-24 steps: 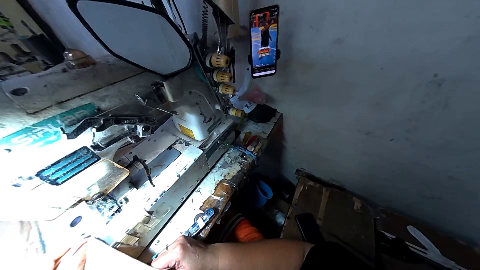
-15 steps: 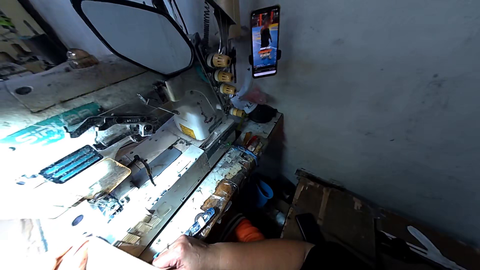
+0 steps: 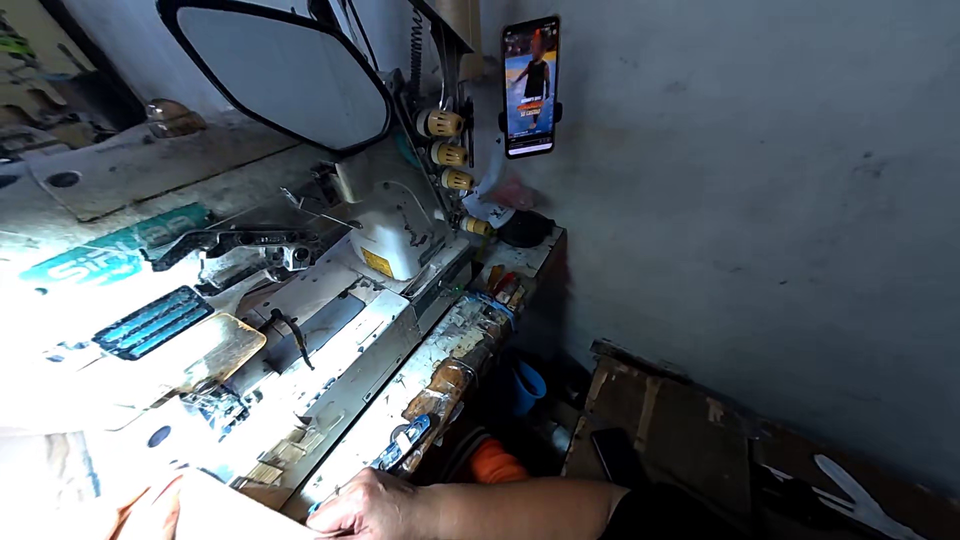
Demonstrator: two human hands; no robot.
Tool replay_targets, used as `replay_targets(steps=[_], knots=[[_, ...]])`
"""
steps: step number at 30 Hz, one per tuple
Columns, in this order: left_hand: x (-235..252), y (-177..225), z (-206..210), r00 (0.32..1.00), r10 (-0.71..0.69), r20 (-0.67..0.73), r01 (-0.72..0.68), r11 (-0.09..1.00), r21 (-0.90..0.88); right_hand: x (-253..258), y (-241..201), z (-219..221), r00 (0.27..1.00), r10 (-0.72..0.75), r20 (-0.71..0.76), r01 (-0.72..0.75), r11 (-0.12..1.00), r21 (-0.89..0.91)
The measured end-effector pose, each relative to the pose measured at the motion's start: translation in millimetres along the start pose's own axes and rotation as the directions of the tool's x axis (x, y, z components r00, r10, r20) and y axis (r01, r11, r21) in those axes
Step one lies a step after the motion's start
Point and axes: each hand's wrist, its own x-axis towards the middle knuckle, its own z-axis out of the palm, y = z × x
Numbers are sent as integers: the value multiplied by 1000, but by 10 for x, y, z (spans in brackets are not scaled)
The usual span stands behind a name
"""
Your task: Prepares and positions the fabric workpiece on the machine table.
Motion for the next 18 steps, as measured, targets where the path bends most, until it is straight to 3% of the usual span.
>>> replay_targets(steps=[18], knots=[[23, 32, -10, 1000, 8, 19, -7, 1000, -17, -2, -1, -7, 1000, 11, 19, -11, 1000, -20]])
